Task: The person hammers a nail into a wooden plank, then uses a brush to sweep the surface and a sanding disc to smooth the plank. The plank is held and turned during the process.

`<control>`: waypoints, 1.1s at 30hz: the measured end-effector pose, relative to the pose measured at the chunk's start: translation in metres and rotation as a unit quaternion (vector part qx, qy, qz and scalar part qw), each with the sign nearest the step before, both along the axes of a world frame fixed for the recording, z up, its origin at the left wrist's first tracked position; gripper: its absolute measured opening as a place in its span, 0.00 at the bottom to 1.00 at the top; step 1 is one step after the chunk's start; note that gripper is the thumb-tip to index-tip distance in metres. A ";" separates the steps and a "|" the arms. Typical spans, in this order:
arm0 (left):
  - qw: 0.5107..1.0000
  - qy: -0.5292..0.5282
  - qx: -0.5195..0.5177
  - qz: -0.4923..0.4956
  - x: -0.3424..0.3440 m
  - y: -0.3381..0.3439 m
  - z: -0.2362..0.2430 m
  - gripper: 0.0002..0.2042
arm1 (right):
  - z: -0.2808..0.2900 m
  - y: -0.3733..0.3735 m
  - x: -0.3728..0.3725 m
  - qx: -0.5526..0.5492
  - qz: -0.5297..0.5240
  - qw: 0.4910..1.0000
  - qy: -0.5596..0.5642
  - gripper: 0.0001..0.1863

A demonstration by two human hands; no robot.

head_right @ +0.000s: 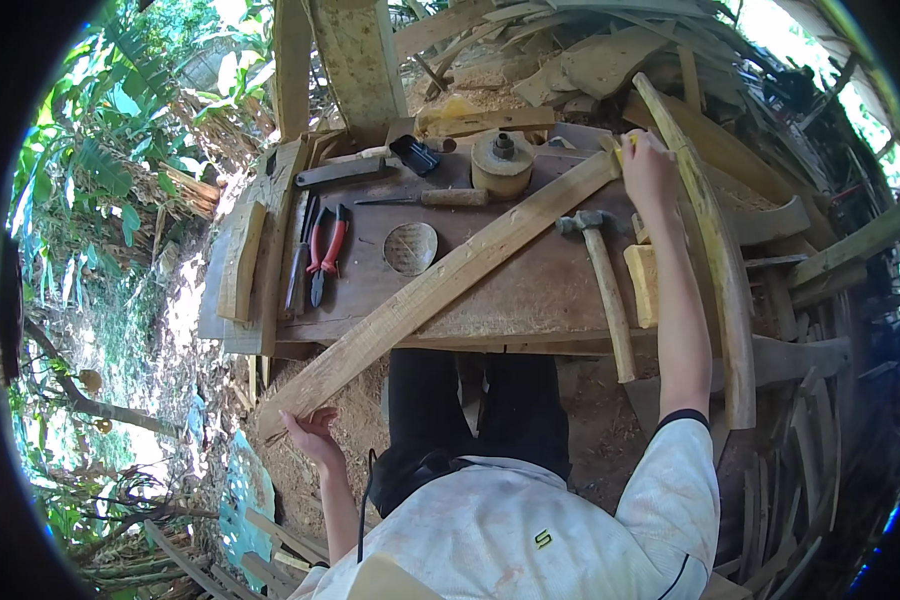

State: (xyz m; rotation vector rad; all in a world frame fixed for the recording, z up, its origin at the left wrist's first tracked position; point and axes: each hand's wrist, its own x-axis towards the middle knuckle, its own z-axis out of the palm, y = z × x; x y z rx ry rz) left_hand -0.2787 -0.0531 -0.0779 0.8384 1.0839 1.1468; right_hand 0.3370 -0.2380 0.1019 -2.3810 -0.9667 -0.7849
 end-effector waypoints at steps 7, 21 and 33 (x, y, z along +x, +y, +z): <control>1.000 0.001 -0.005 0.006 -0.006 -0.002 -0.002 0.30 | 0.011 -0.007 0.013 0.003 0.066 0.984 0.167 0.17; 1.000 -0.005 0.009 0.020 0.009 -0.001 0.002 0.30 | 0.000 -0.018 0.020 0.114 -0.012 0.984 0.137 0.18; 0.999 -0.029 0.017 0.007 0.017 -0.005 -0.001 0.34 | -0.033 0.096 -0.286 -0.093 0.512 0.850 -0.081 0.06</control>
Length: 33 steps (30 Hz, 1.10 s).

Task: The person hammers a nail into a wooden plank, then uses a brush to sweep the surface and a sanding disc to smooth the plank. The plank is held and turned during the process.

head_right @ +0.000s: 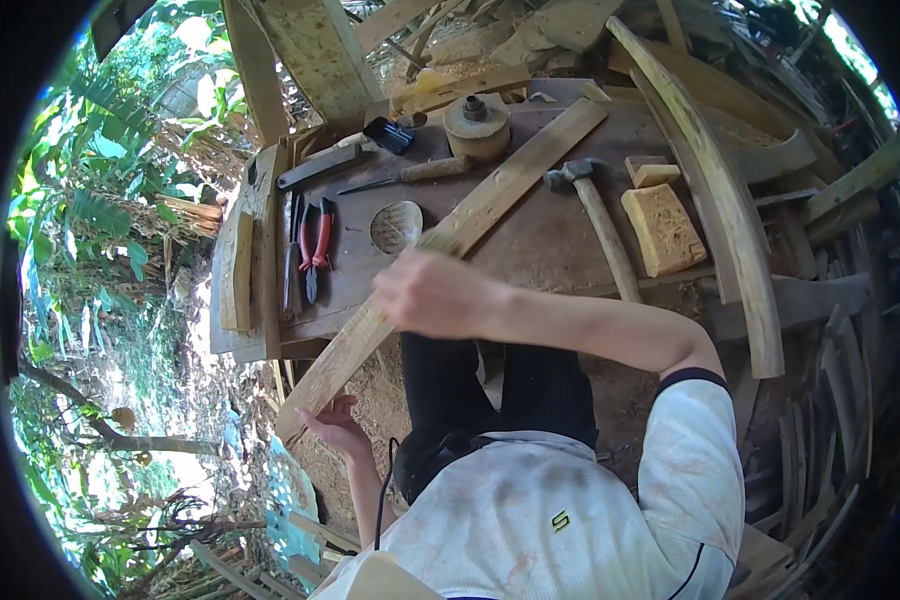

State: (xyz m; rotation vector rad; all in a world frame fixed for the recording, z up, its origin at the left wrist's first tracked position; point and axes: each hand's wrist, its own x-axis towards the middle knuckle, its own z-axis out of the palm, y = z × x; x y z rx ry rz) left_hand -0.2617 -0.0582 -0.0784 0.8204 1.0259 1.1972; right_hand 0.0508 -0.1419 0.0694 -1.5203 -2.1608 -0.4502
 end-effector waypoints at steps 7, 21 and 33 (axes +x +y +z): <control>0.996 -0.060 0.057 0.028 -0.014 -0.014 -0.010 0.39 | 0.019 0.025 -0.073 -0.075 0.170 0.940 0.286 0.09; 0.957 0.230 0.145 0.104 -0.026 -0.029 -0.003 0.41 | 0.017 0.061 -0.168 -0.065 0.284 0.932 0.215 0.06; 0.992 -0.017 0.089 0.086 -0.026 -0.036 -0.004 0.53 | 0.017 0.067 -0.184 -0.072 0.278 0.917 0.277 0.08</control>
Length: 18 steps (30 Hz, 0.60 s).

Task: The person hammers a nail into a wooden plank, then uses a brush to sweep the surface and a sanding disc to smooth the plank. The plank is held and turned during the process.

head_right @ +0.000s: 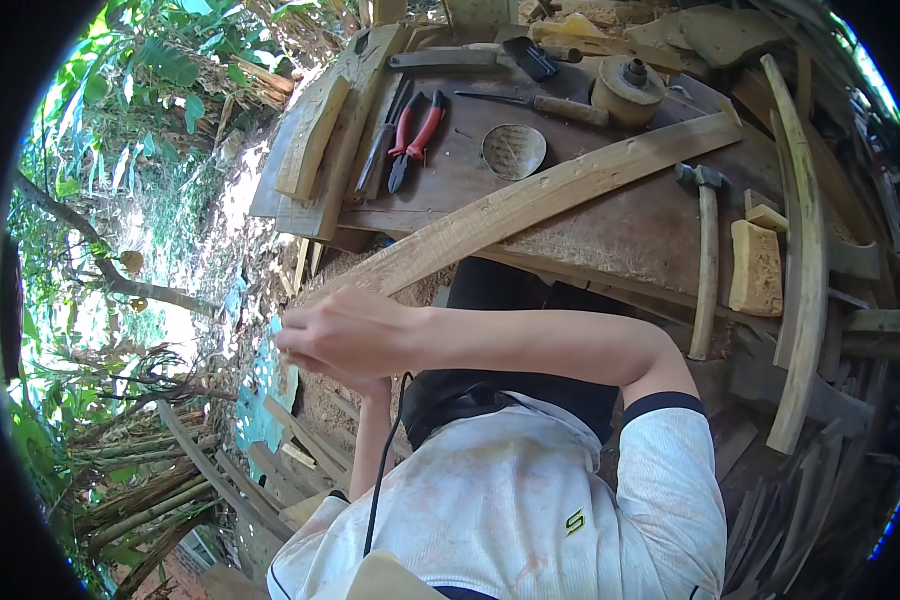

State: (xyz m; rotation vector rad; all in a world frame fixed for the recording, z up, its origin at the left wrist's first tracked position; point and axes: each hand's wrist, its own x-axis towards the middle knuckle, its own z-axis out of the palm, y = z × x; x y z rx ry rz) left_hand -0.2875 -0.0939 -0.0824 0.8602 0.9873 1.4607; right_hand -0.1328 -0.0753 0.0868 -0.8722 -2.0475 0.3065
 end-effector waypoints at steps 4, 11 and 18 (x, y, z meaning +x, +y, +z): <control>0.999 -0.029 0.023 -0.028 0.000 0.002 0.008 0.51 | -0.001 0.010 0.008 0.069 -0.078 0.993 -0.046 0.08; 0.997 -0.076 0.014 -0.016 0.000 0.007 -0.001 0.48 | -0.002 -0.017 0.023 -0.082 -0.018 0.996 0.031 0.08; 0.998 -0.025 -0.010 -0.058 -0.021 0.018 -0.021 0.45 | 0.013 -0.052 0.161 -0.236 -0.251 0.936 0.075 0.11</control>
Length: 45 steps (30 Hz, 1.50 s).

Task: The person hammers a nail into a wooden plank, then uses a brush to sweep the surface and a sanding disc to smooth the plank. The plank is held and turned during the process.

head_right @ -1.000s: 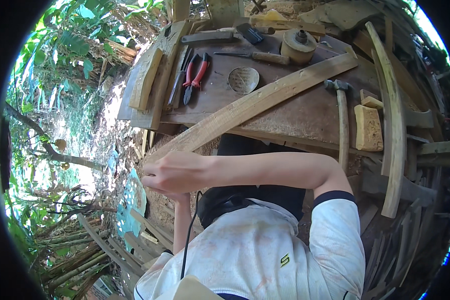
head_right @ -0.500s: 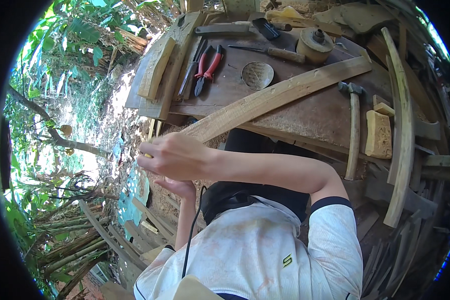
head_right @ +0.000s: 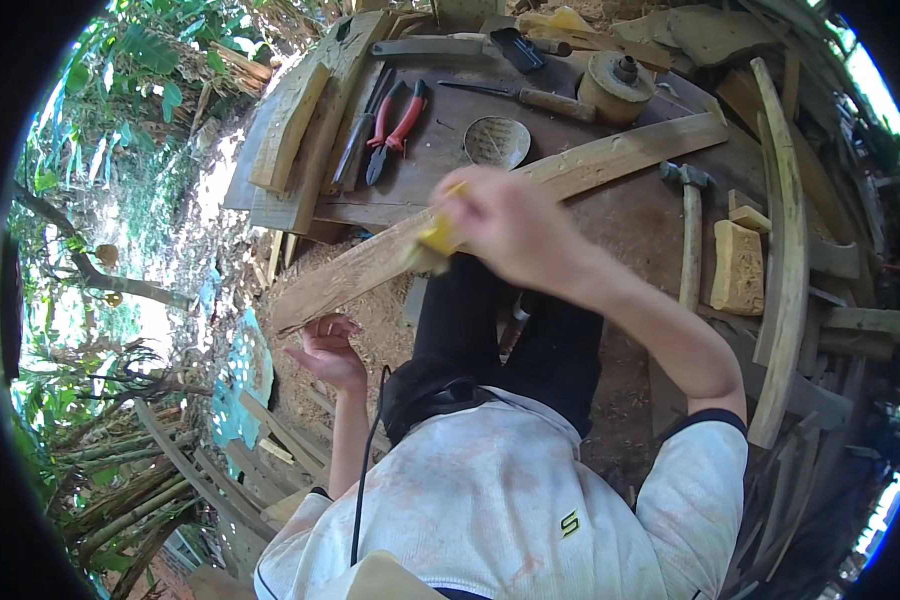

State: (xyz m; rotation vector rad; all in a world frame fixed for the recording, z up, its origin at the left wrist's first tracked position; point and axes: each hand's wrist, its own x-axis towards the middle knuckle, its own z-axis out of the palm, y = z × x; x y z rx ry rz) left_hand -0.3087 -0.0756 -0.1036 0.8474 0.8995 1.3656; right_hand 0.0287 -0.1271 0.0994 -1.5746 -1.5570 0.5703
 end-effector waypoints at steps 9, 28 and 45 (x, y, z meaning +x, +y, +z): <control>0.999 -0.006 -0.034 0.006 0.024 0.007 0.012 0.41 | 0.005 -0.097 0.233 -0.024 -0.372 0.916 -0.150 0.14; 0.999 0.018 -0.041 -0.001 0.019 0.007 0.018 0.40 | -0.004 -0.090 0.327 0.073 -0.422 0.893 -0.139 0.20; 0.995 0.041 -0.074 0.058 0.045 0.006 0.032 0.35 | -0.004 -0.093 0.295 0.058 -0.453 0.833 -0.311 0.17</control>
